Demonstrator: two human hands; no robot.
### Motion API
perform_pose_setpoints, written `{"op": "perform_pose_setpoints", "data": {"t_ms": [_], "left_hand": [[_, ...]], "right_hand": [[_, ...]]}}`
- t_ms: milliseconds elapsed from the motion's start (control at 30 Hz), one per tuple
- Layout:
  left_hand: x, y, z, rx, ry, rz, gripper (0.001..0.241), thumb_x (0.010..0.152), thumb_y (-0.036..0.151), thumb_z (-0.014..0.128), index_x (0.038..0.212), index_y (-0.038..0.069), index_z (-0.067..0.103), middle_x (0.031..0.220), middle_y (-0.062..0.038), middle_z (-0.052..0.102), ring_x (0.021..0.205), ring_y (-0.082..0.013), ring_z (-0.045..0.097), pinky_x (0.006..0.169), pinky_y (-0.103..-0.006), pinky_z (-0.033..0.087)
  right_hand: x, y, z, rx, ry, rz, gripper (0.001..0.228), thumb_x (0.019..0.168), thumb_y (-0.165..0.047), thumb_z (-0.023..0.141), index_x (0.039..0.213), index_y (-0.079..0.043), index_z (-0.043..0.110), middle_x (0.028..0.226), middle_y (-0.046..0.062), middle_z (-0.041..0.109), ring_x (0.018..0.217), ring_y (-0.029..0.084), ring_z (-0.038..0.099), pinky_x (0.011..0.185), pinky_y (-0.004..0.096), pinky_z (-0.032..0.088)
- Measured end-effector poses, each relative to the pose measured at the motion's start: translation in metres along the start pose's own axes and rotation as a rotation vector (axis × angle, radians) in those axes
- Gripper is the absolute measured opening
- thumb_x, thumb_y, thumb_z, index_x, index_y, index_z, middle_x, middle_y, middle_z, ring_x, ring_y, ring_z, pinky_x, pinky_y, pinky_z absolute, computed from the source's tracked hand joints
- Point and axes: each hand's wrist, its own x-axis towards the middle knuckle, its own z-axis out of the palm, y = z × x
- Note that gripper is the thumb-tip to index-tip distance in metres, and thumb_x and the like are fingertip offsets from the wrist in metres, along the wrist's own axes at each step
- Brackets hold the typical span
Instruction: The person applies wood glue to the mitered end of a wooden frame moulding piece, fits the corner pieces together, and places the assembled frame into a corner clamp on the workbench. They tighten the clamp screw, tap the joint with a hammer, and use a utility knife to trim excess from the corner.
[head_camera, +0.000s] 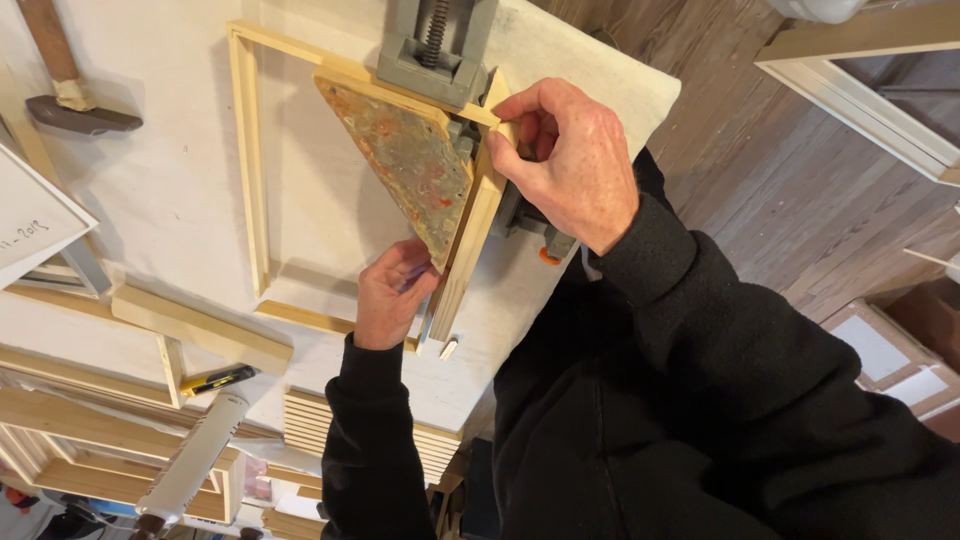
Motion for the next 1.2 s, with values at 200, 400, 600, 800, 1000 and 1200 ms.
{"op": "perform_pose_setpoints", "data": {"t_ms": [200,400,600,800,1000,1200], "left_hand": [[-0.004,0.024,0.010,0.149,-0.022,0.110,0.047,0.094,-0.002,0.068,0.138,-0.003,0.053,0.129,-0.011,0.066,0.118,-0.0152,0.064,0.104,-0.0296,0.050],[-0.016,0.126,0.071,1.263,0.289,0.810,0.047,0.088,0.006,0.071,0.134,0.007,0.064,0.136,-0.010,0.060,0.131,-0.0292,0.053,0.117,-0.0467,0.038],[0.040,0.151,0.084,1.524,-0.001,0.943,0.065,0.085,0.024,0.070,0.145,-0.001,0.059,0.152,-0.011,0.053,0.146,-0.0270,0.044,0.123,-0.0625,0.022],[0.050,0.159,0.072,1.554,-0.143,0.936,0.070,0.084,0.034,0.071,0.143,0.000,0.059,0.153,-0.011,0.051,0.150,-0.0254,0.039,0.122,-0.0674,0.019],[0.052,0.160,0.072,1.618,-0.152,0.953,0.068,0.090,0.040,0.072,0.146,0.004,0.060,0.152,-0.009,0.051,0.150,-0.0250,0.038,0.122,-0.0693,0.018],[0.050,0.158,0.075,1.700,-0.123,0.958,0.070,0.090,0.042,0.070,0.148,0.005,0.060,0.153,-0.008,0.051,0.150,-0.0240,0.038,0.121,-0.0689,0.018]], "right_hand": [[-0.001,-0.007,-0.004,-0.005,0.015,-0.004,0.021,0.094,-0.016,0.078,0.104,0.000,0.069,0.072,-0.001,0.061,0.061,0.006,0.054,0.057,0.023,0.048],[0.001,-0.004,-0.002,-0.021,0.024,-0.013,0.022,0.091,-0.016,0.079,0.103,-0.001,0.070,0.075,0.000,0.062,0.062,0.007,0.055,0.057,0.024,0.049],[0.000,-0.006,-0.004,0.009,0.035,-0.025,0.025,0.089,-0.017,0.083,0.104,-0.001,0.071,0.075,0.001,0.060,0.063,0.008,0.053,0.058,0.025,0.048],[0.002,-0.006,-0.007,0.080,-0.027,0.094,0.024,0.092,-0.017,0.081,0.107,0.000,0.072,0.072,-0.003,0.061,0.059,0.005,0.050,0.053,0.023,0.045],[-0.001,-0.010,-0.009,0.229,-0.078,0.158,0.022,0.095,-0.011,0.075,0.112,0.002,0.070,0.071,-0.005,0.060,0.061,0.000,0.053,0.055,0.019,0.046],[-0.006,-0.009,-0.023,0.449,-0.218,0.205,0.032,0.089,-0.003,0.075,0.121,-0.001,0.071,0.077,-0.010,0.050,0.069,0.000,0.048,0.065,0.016,0.048]]}}
